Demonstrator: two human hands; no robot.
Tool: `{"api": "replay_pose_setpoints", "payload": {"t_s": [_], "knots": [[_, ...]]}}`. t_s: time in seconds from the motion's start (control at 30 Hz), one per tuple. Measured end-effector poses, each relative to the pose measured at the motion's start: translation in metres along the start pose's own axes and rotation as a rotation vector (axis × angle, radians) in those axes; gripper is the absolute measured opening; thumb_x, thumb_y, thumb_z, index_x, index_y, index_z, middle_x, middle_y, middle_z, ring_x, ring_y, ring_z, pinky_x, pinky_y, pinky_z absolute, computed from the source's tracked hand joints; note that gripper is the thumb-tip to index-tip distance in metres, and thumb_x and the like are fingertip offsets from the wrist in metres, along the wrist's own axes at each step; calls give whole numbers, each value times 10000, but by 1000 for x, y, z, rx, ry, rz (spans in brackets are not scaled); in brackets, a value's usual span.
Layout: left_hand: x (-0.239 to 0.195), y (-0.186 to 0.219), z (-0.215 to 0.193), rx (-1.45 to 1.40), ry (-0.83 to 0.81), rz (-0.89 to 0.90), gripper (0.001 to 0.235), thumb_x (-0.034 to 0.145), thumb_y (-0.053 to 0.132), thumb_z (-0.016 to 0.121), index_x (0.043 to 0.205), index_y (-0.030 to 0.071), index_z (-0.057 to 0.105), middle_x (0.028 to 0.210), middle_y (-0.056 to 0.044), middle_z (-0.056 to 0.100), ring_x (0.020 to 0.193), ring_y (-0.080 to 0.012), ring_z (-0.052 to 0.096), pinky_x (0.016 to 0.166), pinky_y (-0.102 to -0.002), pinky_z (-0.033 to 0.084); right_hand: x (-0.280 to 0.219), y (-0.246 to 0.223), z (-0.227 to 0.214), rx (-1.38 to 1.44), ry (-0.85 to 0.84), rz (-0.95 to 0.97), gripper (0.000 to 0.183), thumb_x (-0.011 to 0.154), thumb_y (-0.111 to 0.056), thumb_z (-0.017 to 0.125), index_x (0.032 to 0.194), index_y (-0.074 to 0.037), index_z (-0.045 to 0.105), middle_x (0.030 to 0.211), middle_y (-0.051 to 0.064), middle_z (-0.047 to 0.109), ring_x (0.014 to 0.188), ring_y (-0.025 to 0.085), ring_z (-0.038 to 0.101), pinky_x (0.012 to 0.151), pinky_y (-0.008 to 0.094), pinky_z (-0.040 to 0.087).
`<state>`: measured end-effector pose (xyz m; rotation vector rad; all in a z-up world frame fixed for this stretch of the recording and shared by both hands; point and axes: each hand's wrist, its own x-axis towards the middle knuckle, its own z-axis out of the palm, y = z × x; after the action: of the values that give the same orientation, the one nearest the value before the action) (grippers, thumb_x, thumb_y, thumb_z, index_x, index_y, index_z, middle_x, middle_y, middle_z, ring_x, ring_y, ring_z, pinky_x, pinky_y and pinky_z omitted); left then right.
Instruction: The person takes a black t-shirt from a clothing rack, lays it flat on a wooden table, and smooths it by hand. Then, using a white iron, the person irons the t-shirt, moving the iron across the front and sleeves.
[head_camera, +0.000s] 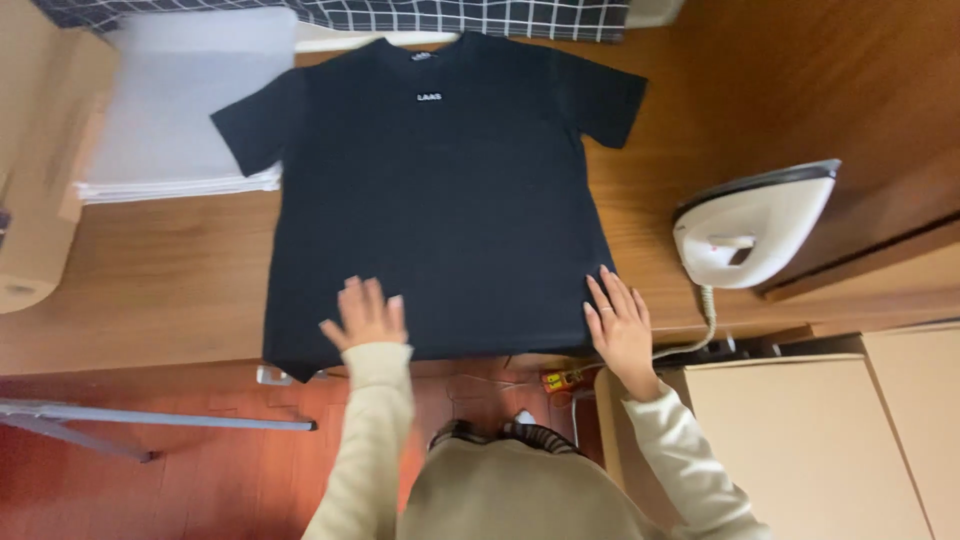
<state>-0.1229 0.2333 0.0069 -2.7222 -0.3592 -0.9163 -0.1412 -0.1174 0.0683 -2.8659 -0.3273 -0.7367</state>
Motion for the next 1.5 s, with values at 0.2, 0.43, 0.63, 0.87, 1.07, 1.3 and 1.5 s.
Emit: {"api": "replay_pose_setpoints", "payload": {"t_s": [0.2,0.43,0.63,0.87,1.07,1.3,1.5], "knots": [[-17,-125,24,-97,-33,-173,469,903,445,423,1243,137,521,1347,-129,434,1235,-275,395,932,-549,270,-3,-12,17,-51,-18,97,420,875,-273,431,1289,-202,445,1368,50,387,1207,177,409,1002,392,279],[23,-73,4,-391,-321,-166,529,913,499,273,1328,178,345,1433,-52,249,1301,-229,257,1019,-553,177,66,-158,33,356,23,-182,382,826,-239,556,1178,-93,530,1242,136,488,1158,245,457,941,366,347],[28,-85,3,-252,-493,-142,558,892,577,183,1355,280,274,1461,33,180,1338,-155,158,1063,-521,50,57,-117,77,-95,102,-212,511,861,-432,420,1297,-165,403,1372,43,366,1282,165,308,1041,348,184],[28,-85,5,-236,-479,-151,556,887,578,187,1351,287,284,1466,43,176,1343,-147,151,1059,-513,38,9,20,37,-59,-267,149,566,899,-413,294,1401,-167,210,1448,45,212,1310,244,228,1042,461,218],[55,-66,-7,-365,-477,-132,556,878,551,270,1325,226,335,1453,-9,195,1311,-204,226,1019,-577,158,49,-80,47,-258,65,37,496,862,-367,471,1309,-159,418,1378,92,375,1270,254,333,1001,403,231],[94,-19,34,-447,-526,70,597,849,587,279,1342,250,273,1457,5,137,1326,-177,154,1013,-603,98,118,-169,120,109,-148,-192,523,873,-439,404,1335,-202,342,1413,45,280,1274,214,305,1021,393,261],[109,-79,77,-252,-476,-57,578,866,601,232,1347,284,272,1463,48,143,1329,-119,156,1047,-547,77,140,-73,131,-131,110,-113,492,843,-445,478,1273,-206,454,1355,34,406,1211,204,413,946,382,344]]}}
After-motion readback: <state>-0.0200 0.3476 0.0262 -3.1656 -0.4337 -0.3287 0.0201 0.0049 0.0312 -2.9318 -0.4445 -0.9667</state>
